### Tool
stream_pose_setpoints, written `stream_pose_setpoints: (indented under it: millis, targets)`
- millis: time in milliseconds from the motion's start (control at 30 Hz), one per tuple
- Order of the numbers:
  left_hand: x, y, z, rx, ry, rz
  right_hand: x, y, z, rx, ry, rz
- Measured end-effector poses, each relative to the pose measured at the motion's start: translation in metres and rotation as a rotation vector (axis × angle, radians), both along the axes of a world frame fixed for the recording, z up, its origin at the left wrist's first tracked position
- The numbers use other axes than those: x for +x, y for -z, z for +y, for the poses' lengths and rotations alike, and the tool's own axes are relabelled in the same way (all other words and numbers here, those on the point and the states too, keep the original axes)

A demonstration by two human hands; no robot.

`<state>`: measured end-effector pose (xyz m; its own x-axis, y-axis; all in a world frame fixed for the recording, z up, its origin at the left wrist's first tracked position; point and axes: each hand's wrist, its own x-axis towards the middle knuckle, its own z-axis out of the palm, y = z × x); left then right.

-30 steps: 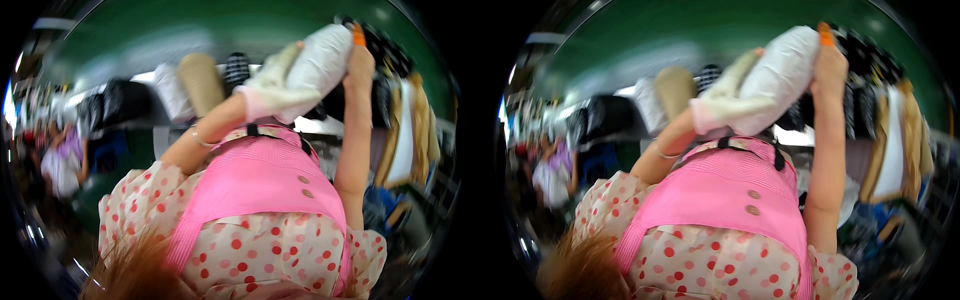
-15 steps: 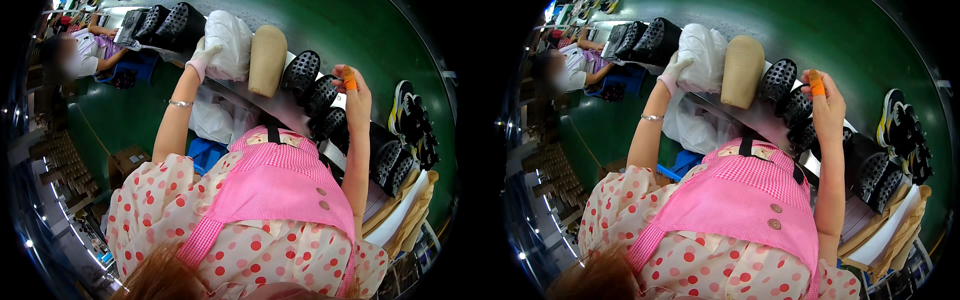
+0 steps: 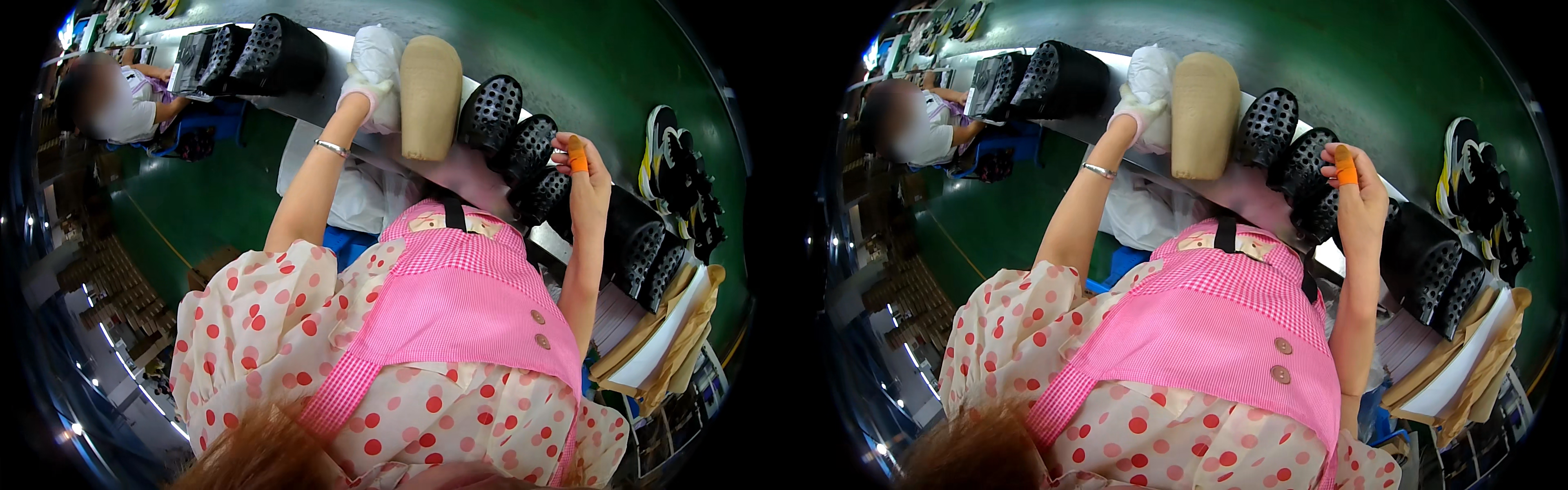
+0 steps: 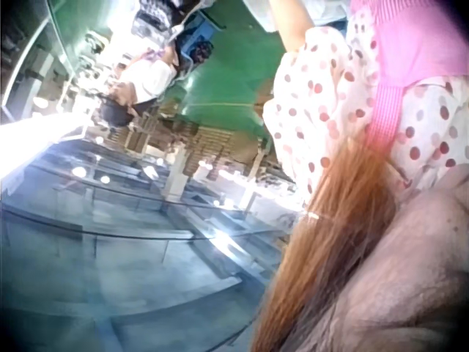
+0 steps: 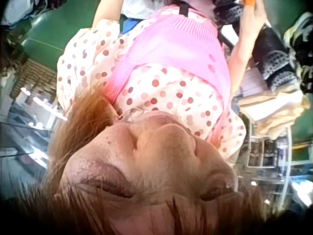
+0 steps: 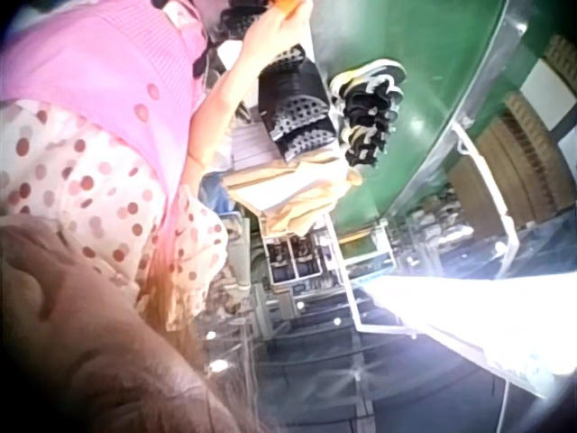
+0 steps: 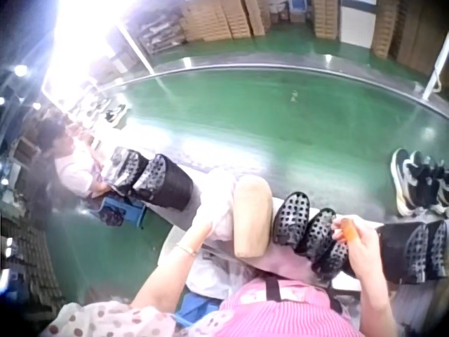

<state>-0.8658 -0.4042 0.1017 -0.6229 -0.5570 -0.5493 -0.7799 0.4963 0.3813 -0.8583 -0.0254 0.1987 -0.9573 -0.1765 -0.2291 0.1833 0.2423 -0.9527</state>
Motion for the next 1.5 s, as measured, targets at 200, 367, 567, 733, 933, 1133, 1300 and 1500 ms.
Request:
stream_pose_setpoints:
  millis: [200, 367, 567, 733, 933, 1133, 1300, 1500]
  targets:
    - [-0.013, 0.026, -0.028, -0.096, 0.356, -0.127, 0.003, 0.003, -0.019, 0.076, 0.022, 0.029]
    - [0.002, 0.078, -0.120, -0.187, 0.495, 0.176, 0.006, -0.003, -0.007, 0.158, 0.023, 0.072]
    - [-0.031, -0.029, -0.071, -0.360, 0.395, -0.011, 0.019, -0.040, 0.066, 0.410, 0.138, 0.073]
    - [-0.076, -0.085, 0.016, -0.421, 0.634, 0.613, 0.007, -0.070, 0.160, 0.502, 0.279, 0.064]
    - [-0.134, -0.092, 0.241, 0.189, 1.031, 0.748, -0.080, -0.050, 0.274, 0.986, 0.123, 0.043]
    - [-0.139, -0.090, 0.391, 0.618, 1.121, 0.550, -0.170, 0.040, 0.330, 1.216, -0.061, -0.420]
    - [-0.171, -0.052, 0.433, 0.619, 0.988, 0.465, -0.193, 0.113, 0.338, 1.160, 0.038, -0.297]
    - [-0.224, -0.031, 0.483, 0.291, 0.952, 0.732, -0.209, 0.055, 0.282, 1.201, -0.148, -0.121]
